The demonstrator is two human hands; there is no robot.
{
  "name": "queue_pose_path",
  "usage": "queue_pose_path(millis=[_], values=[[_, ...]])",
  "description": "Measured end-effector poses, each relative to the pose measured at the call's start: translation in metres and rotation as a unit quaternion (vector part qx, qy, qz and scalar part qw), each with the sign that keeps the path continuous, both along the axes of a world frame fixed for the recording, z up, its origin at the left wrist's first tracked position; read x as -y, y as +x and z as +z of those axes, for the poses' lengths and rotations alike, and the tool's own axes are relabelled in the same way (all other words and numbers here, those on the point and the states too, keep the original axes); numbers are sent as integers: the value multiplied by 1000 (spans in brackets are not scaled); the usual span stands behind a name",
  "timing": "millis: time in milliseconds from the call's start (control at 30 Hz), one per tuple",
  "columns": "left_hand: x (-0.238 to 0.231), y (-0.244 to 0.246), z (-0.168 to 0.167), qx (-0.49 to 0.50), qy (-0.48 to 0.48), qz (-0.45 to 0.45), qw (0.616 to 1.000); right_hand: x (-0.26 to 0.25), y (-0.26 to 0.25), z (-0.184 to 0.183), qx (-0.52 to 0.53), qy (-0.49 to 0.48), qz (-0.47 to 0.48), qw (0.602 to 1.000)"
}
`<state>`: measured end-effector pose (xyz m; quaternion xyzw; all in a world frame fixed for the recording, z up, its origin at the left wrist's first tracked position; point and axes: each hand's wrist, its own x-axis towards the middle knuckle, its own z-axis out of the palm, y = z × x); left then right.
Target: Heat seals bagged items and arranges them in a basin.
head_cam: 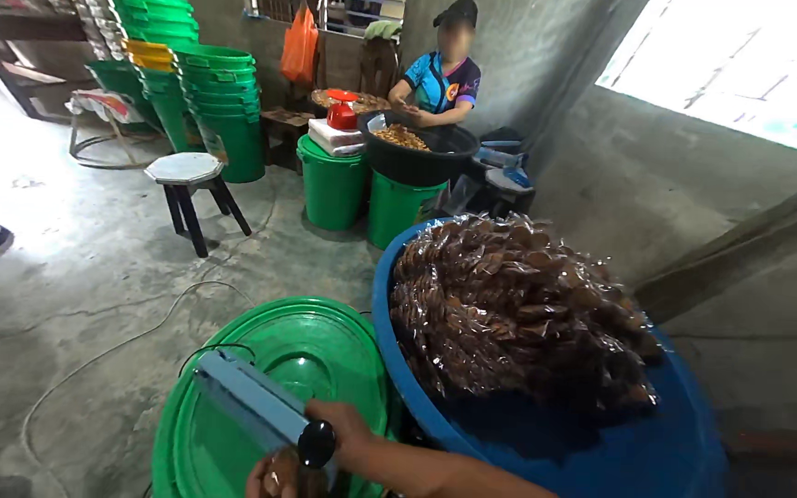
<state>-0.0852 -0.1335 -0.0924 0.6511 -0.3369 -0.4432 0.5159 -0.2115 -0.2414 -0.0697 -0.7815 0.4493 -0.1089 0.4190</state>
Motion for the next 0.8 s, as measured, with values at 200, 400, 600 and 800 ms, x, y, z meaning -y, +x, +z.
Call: queue_pose_path(millis=[200,400,600,800], values=[[41,29,6,-1,-5,30,1000,60,24,62,29,82,-56,995],[67,73,17,-24,58,5,998,18,33,94,-212,-4,218,953],[52,83,9,-88,74,84,990,-21,31,24,-109,-241,94,960],[51,74,-24,-158,61,155,973,-22,22,13,-28,-259,59,964]])
